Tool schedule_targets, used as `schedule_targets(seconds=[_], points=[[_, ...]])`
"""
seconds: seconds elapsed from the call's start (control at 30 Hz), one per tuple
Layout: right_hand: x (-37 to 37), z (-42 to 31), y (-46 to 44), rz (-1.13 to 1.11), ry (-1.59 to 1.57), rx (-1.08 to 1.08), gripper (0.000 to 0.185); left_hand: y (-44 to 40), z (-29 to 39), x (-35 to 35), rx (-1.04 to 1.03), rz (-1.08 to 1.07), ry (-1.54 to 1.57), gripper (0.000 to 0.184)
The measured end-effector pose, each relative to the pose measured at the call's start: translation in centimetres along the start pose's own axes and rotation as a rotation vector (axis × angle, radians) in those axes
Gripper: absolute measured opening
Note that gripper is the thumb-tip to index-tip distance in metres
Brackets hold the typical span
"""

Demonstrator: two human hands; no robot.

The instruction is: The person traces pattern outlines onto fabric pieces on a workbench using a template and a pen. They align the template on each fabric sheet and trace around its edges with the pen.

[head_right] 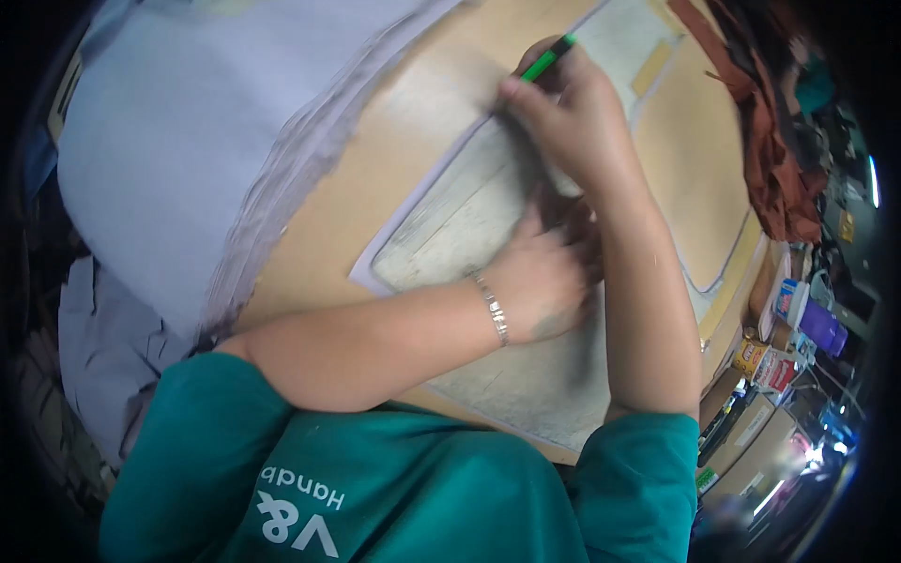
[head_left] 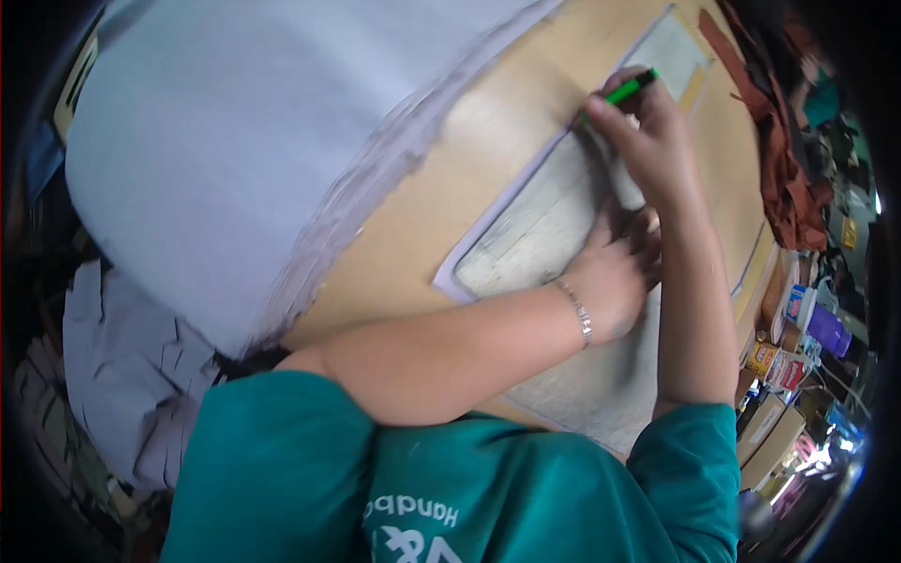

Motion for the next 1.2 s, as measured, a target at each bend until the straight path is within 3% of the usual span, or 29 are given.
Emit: schedule_targets(seconds=[0.03,0.17,0.23,0.3,0.33,0.5,0.7,0.77,0.83,0.9,0.97,1.2], points=[[2.3,0.8,-1.5,0.065,0.146,0.019,0.017,0.2,-0.1,0.7,0.020,0.085,0.077,0.054],[9.4,8.2,-7.7,0.289,0.229,-0.037,0.026,0.0,0.0,1.0,0.010,0.021,0.139,0.055],[12.9,10.6,-10.4,0.432,0.368,0.078,0.025,-0.4,0.2,1.2,0.008,0.001,0.131,0.054],[15.6,13.1,-12.2,0.608,0.421,-0.006,0.025,-0.6,0.4,1.2,0.005,-0.053,0.102,0.054],[16.6,13.1,-13.1,0.658,0.697,0.148,0.025,-0.7,0.5,1.1,0.004,-0.081,0.086,0.055],[21.4,15.9,-11.3,0.906,0.125,0.245,0.018,-1.0,0.7,1.2,-0.015,-0.135,0.063,0.058],[22.8,18.9,-3.4,1.106,-0.138,0.098,0.022,-2.7,-0.4,3.2,0.075,-0.149,0.301,0.045],[22.5,18.3,-3.7,1.044,0.057,0.056,0.022,-5.2,-2.2,4.4,0.116,-0.133,0.566,0.037],[21.9,17.1,-3.8,1.001,0.172,0.000,0.021,-9.9,-1.8,8.2,-0.034,0.236,0.293,0.029],[21.7,16.0,-3.7,0.961,0.205,-0.019,0.020,-15.6,-2.5,8.3,-0.007,0.285,0.115,0.032],[21.5,15.6,-3.9,0.920,0.231,-0.041,0.020,-19.9,-3.7,7.0,0.170,0.296,-0.168,0.035],[20.1,13.4,-3.3,0.841,0.378,0.009,0.019,-22.4,-6.3,4.6,0.281,0.217,-0.195,0.037]])
Point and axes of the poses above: each hand's wrist, its own y-axis away from the middle knuckle, its own x-axis out of the back of the hand, z = x × y, the point moved 9 cm from there along -y, towards the middle knuckle, and after that the axes turned 14 degrees about x, right-handed, at the moved point
